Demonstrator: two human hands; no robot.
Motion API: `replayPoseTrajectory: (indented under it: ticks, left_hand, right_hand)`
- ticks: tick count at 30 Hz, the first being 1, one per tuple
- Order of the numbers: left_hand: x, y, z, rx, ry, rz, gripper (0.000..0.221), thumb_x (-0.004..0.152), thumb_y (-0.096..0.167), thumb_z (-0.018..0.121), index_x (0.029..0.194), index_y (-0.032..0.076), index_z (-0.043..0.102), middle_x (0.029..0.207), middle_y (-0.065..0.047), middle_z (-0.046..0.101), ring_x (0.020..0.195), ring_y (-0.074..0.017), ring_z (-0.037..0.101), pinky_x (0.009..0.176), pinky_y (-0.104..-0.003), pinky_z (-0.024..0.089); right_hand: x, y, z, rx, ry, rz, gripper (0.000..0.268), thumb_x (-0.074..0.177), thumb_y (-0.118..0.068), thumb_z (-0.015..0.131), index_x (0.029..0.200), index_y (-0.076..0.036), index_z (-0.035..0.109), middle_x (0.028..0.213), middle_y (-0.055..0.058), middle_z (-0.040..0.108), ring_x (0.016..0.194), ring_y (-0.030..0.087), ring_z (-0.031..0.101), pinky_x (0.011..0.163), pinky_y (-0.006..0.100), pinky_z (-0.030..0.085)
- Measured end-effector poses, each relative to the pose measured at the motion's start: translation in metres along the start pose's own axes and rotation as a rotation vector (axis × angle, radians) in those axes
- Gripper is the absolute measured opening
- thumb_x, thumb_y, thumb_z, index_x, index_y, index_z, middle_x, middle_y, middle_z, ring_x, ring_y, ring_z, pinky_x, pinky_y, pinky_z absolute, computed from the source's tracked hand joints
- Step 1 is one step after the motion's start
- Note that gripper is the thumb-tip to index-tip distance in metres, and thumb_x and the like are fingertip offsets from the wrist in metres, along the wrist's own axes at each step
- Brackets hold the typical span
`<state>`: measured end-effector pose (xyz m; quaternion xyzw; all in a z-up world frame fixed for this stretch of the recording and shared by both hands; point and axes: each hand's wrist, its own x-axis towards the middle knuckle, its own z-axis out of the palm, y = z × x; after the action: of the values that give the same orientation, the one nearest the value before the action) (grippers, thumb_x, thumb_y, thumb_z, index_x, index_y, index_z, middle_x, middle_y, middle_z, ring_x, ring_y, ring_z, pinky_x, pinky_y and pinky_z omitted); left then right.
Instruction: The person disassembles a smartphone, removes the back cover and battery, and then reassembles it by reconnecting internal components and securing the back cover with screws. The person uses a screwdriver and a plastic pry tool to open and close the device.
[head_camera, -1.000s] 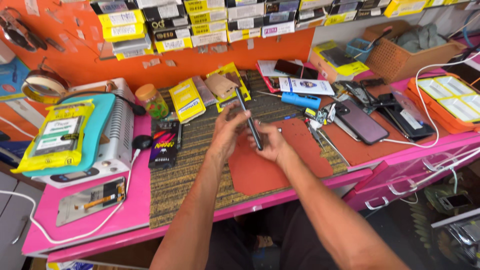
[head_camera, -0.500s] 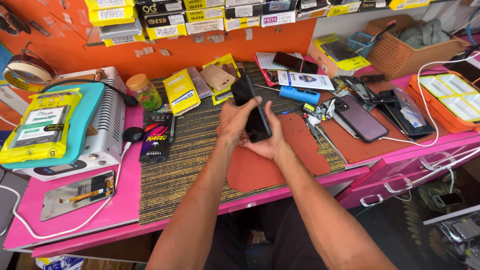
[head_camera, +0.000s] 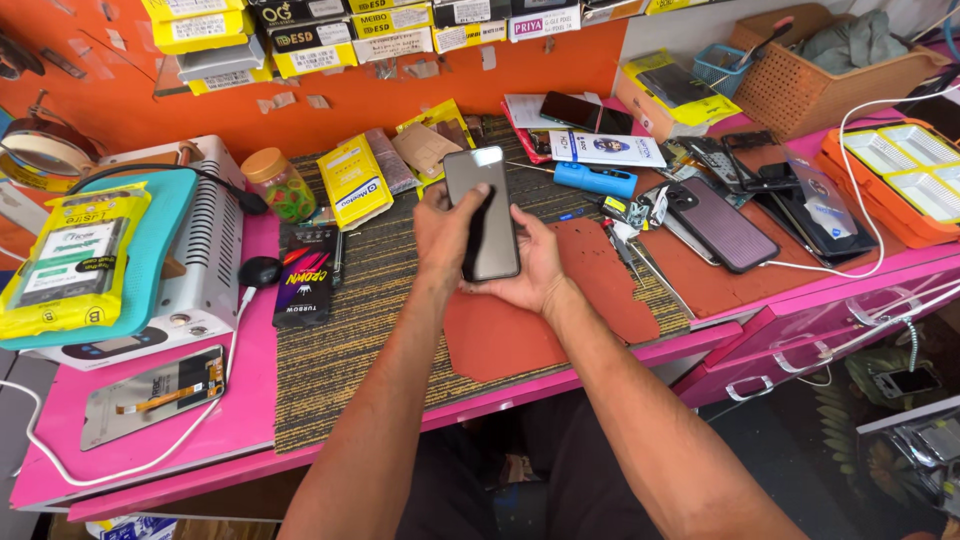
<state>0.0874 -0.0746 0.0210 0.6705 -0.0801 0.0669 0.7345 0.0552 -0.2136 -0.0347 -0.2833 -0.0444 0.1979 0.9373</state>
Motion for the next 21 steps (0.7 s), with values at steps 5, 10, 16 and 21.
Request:
replayPoseTrajectory:
  ticks: [5, 10, 16, 21]
  left_hand:
    - [-0.005, -0.009, -0.019, -0.187, -0.215, -0.05, 0.052, 0.075, 0.007, 0.064, 0.126, 0.005, 0.059, 0.107, -0.004, 0.074, 0.083, -0.0095, 0.071, 0.058, -0.025, 0.054]
    - [-0.005, -0.01, -0.024, -0.308, -0.178, -0.109, 0.038, 0.098, 0.015, 0.051, 0.13, 0.003, 0.068, 0.083, 0.001, 0.064, 0.059, -0.0055, 0.05, 0.046, -0.022, 0.035]
    - [-0.002, -0.01, -0.025, -0.292, -0.168, -0.128, 0.036, 0.105, 0.014, 0.048, 0.133, 0.003, 0.068, 0.084, 0.002, 0.068, 0.06, -0.0038, 0.05, 0.05, -0.021, 0.035]
    - [-0.004, -0.011, -0.023, -0.345, -0.186, -0.121, 0.036, 0.105, 0.014, 0.049, 0.133, 0.002, 0.068, 0.084, 0.001, 0.068, 0.059, -0.0041, 0.048, 0.048, -0.021, 0.034]
  right_hand:
    - [-0.001, -0.002, 0.003, -0.008, 0.082, 0.029, 0.081, 0.09, -0.078, 0.043, 0.131, -0.01, 0.063, 0.123, 0.016, 0.069, 0.109, 0.037, 0.067, 0.083, 0.064, 0.053]
    - [-0.004, -0.002, 0.011, -0.044, 0.007, 0.041, 0.082, 0.091, -0.076, 0.042, 0.13, -0.008, 0.065, 0.119, 0.019, 0.071, 0.105, 0.036, 0.068, 0.084, 0.061, 0.054]
    - [-0.006, -0.001, 0.016, -0.065, 0.068, -0.011, 0.079, 0.093, -0.075, 0.044, 0.129, -0.007, 0.065, 0.116, 0.021, 0.07, 0.101, 0.035, 0.068, 0.081, 0.059, 0.054]
    - [-0.011, -0.001, 0.019, -0.052, 0.042, -0.008, 0.081, 0.093, -0.076, 0.043, 0.133, -0.008, 0.062, 0.118, 0.021, 0.07, 0.102, 0.036, 0.068, 0.081, 0.057, 0.054]
